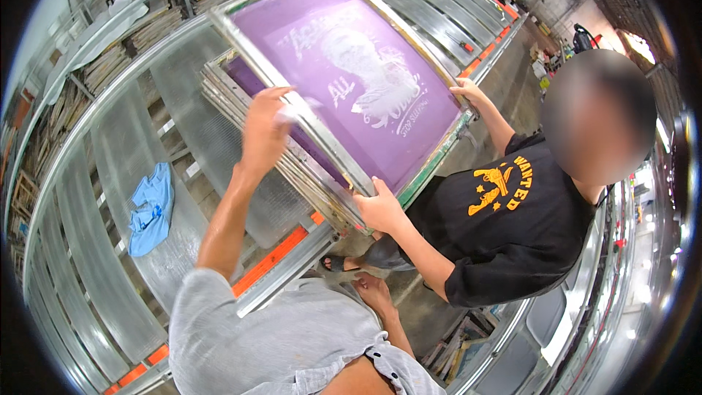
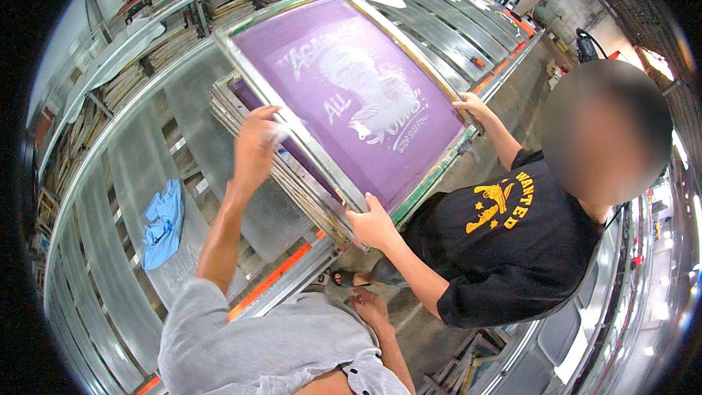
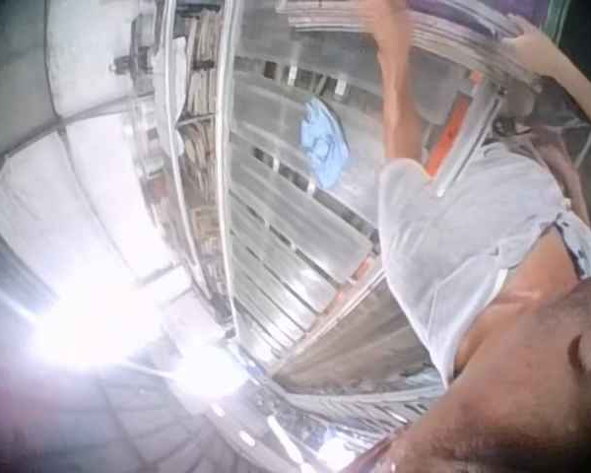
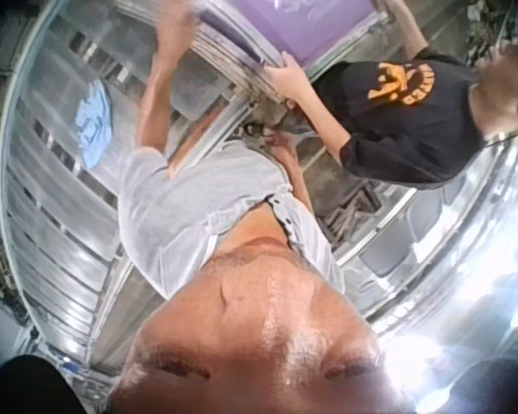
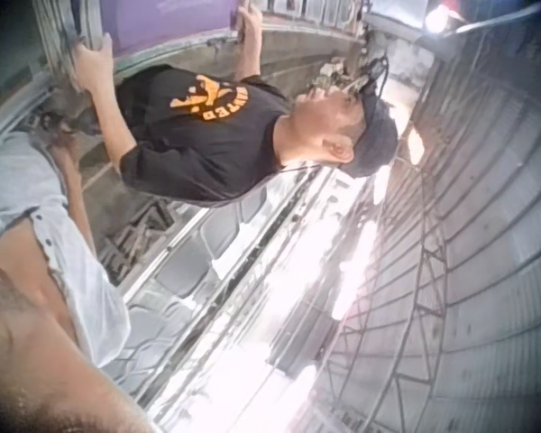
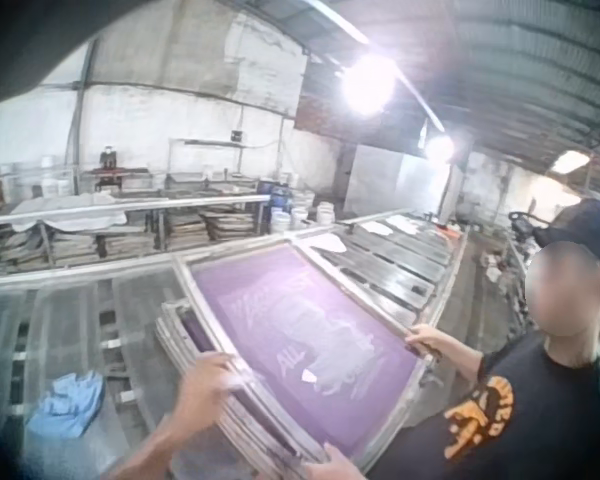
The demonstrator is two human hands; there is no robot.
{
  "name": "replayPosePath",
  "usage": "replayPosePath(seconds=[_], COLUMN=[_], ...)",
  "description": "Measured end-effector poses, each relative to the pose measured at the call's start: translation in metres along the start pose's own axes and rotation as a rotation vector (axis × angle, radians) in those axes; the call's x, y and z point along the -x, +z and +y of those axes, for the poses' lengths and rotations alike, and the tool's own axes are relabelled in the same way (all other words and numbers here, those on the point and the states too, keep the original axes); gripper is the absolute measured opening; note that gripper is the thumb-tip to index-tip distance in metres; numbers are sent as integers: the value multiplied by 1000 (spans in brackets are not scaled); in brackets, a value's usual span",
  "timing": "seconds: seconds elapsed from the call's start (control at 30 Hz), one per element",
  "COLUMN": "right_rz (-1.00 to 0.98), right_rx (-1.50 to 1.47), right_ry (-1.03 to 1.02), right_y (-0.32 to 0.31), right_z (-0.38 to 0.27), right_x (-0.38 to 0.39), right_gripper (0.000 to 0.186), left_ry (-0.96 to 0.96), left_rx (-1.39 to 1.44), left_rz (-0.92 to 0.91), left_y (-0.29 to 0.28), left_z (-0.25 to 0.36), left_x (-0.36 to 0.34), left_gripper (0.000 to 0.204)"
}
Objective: The person mixes a yellow paste in a small container using a metal tool, then applies it to a small card. They use a heat gun on the card and later handle a purple screen printing frame, positioning it on a rack.
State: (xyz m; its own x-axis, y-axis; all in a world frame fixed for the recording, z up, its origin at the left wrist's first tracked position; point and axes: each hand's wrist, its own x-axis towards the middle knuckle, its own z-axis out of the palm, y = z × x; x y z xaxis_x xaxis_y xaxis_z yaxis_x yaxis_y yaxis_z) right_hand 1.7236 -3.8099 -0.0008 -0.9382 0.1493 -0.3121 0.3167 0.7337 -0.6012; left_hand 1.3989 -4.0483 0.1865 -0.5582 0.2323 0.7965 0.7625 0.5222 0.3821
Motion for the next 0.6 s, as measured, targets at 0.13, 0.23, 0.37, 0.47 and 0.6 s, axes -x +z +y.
replayPosePath(seconds=[0.13,0.23,0.37,0.47,0.6], right_rz=[-16,-37,-98,-127,-172], right_rx=[12,-26,-32,16,109], right_ry=[49,169,275,289,210], right_y=[8,8,2,-2,-6], right_z=[11,20,28,34,44], right_x=[11,21,27,27,24], right_gripper=[29,28,28,29,29], left_ry=[-1054,-1324,-1304,-681,-307], left_rx=[639,434,573,748,677], left_rz=[619,247,-381,-738,-1205], left_y=[30,56,66,74,85], left_z=[-41,2,112,148,141], left_x=[98,192,270,281,266], left_gripper=[25,37,40,28,29])
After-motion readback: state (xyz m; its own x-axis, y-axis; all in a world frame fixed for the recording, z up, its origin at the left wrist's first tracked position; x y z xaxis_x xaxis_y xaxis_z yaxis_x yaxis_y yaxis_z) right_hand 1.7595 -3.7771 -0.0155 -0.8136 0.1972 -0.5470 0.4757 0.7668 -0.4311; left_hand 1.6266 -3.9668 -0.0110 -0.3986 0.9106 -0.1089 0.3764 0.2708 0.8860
